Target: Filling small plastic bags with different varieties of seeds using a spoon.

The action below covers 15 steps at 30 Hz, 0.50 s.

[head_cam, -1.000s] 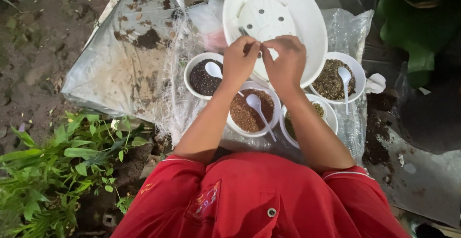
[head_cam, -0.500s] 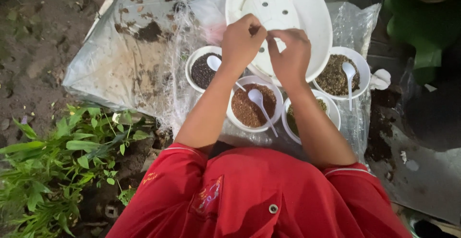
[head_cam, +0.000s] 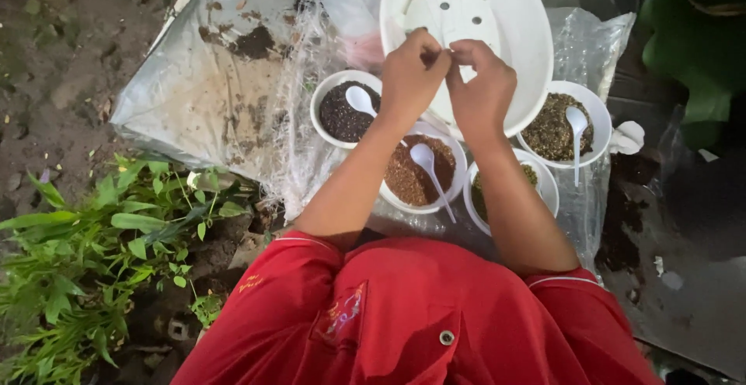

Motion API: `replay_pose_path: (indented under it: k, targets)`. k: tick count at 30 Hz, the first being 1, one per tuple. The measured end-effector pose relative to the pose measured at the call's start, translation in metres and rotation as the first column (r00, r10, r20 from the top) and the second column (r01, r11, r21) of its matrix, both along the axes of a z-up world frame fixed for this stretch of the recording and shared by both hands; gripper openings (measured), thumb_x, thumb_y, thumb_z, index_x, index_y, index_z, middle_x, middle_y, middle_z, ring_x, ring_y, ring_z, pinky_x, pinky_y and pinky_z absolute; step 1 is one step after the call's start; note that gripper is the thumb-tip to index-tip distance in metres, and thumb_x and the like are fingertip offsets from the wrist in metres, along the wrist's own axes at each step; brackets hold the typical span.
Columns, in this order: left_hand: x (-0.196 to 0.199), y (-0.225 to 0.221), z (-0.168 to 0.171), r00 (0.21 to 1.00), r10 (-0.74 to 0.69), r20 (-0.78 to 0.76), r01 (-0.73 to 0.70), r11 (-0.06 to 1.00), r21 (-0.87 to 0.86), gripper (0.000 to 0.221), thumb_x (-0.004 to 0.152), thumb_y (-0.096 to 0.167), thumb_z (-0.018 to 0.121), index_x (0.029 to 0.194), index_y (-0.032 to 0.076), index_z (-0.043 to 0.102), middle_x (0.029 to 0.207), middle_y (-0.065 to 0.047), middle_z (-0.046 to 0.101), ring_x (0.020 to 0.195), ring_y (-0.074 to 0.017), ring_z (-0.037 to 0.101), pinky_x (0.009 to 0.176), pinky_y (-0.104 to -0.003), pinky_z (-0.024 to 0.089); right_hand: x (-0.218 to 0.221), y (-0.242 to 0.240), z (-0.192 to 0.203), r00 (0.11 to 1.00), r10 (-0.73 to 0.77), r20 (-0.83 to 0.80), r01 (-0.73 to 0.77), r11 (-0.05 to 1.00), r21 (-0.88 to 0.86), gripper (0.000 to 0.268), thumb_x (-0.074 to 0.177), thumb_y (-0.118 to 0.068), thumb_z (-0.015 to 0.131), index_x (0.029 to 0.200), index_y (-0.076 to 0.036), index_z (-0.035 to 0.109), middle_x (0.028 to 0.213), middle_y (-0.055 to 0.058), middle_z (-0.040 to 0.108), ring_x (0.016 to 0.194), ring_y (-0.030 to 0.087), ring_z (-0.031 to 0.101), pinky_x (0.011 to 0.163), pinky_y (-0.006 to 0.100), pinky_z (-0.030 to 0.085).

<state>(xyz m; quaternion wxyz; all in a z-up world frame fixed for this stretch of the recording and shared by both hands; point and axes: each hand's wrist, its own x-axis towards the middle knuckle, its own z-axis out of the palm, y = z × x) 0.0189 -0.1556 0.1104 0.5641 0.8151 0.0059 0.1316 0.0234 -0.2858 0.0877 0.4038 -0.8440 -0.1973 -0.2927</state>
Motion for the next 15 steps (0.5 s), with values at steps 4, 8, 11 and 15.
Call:
replay_pose_path:
  k: [4,8,11,15]
  targets:
    - [0.003,-0.001,-0.007,0.987,0.009,-0.159,-0.008,1.0,0.008,0.033,0.09,0.039,0.057,0.108,0.012,0.067,0.096,-0.002,0.078,0.09,-0.0159,0.074,0.079,-0.033,0.056,-0.001,0.003,0.0,0.998,-0.042,-0.048,0.043,0.999,0.016,0.012,0.099,-0.008,0.071,0.11,-0.01,0.07,0.096,0.0,0.079,0.091,0.019,0.078,0.075,0.036,0.056]
    - [0.007,-0.001,-0.018,0.993,-0.004,-0.121,-0.005,0.997,-0.073,0.019,0.091,0.027,0.054,0.087,0.014,0.067,0.08,0.001,0.072,0.075,-0.0148,0.065,0.07,-0.032,0.048,-0.001,0.007,-0.003,1.0,-0.016,-0.02,0.017,0.999,0.029,0.019,0.1,-0.007,0.073,0.114,-0.008,0.061,0.093,0.007,0.079,0.09,0.022,0.078,0.08,0.035,0.059]
    - [0.007,0.001,-0.021,0.993,-0.013,-0.113,-0.002,0.991,-0.131,0.019,0.091,0.022,0.053,0.09,0.014,0.071,0.079,0.001,0.074,0.073,-0.0126,0.067,0.07,-0.03,0.051,0.002,0.006,-0.006,0.999,-0.011,-0.044,0.011,1.0,0.013,0.02,0.099,-0.006,0.075,0.112,-0.007,0.06,0.091,0.006,0.078,0.087,0.022,0.077,0.076,0.034,0.058]
    - [0.003,0.003,-0.021,0.997,-0.04,-0.065,0.032,0.992,-0.121,0.023,0.092,0.032,0.058,0.087,0.016,0.073,0.068,0.004,0.07,0.064,-0.0093,0.062,0.062,-0.028,0.046,0.0,0.005,0.006,0.973,-0.015,-0.228,0.032,0.997,0.068,0.019,0.095,-0.004,0.073,0.105,-0.013,0.06,0.086,0.003,0.077,0.082,0.019,0.074,0.075,0.033,0.059]
